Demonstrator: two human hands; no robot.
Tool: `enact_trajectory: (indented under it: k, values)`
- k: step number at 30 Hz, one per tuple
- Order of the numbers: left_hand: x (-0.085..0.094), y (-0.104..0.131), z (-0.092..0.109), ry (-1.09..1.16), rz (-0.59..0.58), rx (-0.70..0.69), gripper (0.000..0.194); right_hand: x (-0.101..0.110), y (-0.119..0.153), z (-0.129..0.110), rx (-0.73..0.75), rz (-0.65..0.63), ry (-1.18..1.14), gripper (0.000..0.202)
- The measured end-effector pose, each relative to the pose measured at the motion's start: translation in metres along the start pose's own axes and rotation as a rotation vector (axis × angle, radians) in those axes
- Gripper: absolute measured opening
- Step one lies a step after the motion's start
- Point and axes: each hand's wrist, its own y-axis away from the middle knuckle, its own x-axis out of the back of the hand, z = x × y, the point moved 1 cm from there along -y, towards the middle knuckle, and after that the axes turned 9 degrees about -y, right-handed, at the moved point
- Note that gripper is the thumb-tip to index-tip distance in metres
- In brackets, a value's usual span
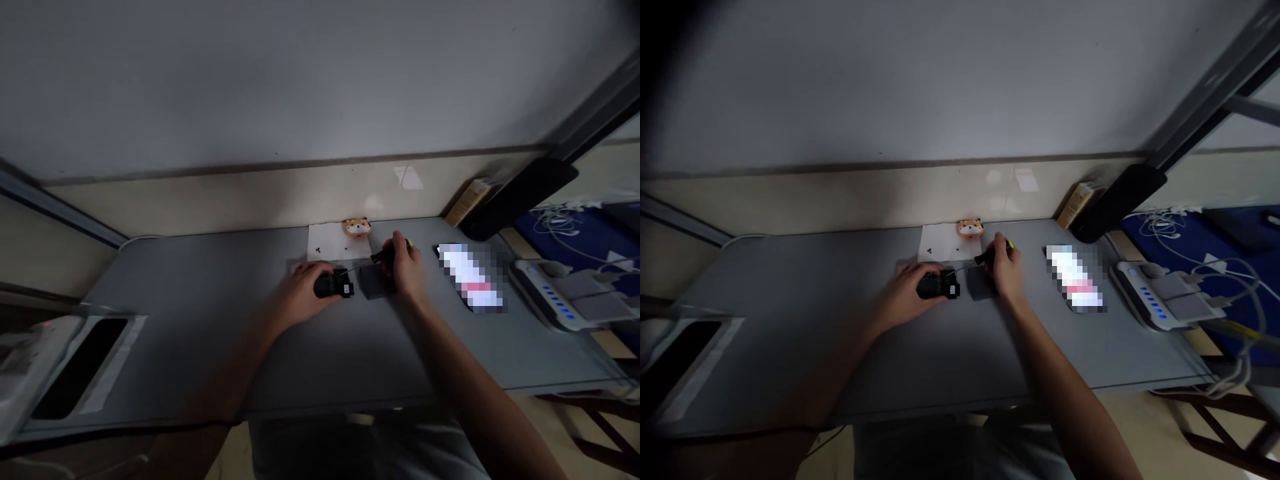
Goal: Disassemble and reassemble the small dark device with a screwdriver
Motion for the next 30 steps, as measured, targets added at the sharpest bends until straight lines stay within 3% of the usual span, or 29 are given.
enact_trajectory:
  k: [8, 14, 30]
  values:
    - [0.004, 0.001, 0.005, -0.037, 0.041, -0.078, 0.04, -0.005, 0.007, 0.001, 0.08, -0.124, 0.012, 0.058]
    - [0.006, 0.0, 0.006, -0.075, 0.146, -0.059, 0.006, -0.007, 0.011, -0.001, 0.081, -0.145, 0.0, 0.061]
    - [0.003, -0.001, 0.001, -0.103, 0.219, -0.109, 0.006, -0.006, 0.01, -0.001, 0.081, -0.147, -0.033, 0.062]
